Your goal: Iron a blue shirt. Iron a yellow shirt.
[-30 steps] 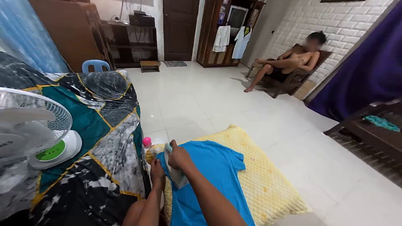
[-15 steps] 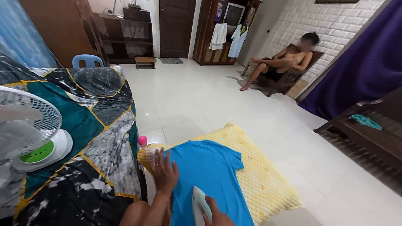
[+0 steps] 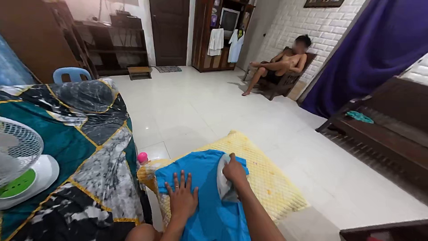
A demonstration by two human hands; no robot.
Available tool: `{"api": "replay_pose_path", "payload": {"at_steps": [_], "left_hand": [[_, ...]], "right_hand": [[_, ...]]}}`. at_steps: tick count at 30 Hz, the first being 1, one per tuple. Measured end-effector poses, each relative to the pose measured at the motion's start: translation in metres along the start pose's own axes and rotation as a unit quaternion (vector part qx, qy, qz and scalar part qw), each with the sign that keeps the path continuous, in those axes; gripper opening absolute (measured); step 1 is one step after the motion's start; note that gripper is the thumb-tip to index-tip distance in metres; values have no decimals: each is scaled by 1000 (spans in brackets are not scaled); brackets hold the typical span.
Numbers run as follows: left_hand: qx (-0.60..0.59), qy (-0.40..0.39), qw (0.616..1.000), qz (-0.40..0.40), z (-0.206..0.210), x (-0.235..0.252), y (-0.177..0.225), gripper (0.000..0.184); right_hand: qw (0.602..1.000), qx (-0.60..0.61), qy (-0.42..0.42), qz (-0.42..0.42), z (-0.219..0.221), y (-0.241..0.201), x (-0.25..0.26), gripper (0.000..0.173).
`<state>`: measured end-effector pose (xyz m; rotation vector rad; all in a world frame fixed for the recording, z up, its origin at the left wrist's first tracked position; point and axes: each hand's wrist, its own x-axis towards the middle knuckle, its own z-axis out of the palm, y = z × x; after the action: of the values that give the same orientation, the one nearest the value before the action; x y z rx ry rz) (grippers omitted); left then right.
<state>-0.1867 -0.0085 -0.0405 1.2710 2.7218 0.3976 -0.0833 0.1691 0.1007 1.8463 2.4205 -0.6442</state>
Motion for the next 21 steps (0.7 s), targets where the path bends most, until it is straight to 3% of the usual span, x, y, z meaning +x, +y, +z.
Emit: {"api": "replay_pose_path", "payload": {"at_steps": [5, 14, 21], "left_hand": [[-3, 8, 1000, -2, 1, -1, 0, 73], [-5, 21, 1000, -4, 4, 0, 0, 72], [-7, 8, 1000, -6, 2, 0, -1, 72]], "right_hand": [[1000, -24, 7, -3, -5, -9, 31, 71], [998, 6, 29, 52, 11, 27, -41, 58], [994, 41, 39, 89, -21, 20, 41, 75]]}}
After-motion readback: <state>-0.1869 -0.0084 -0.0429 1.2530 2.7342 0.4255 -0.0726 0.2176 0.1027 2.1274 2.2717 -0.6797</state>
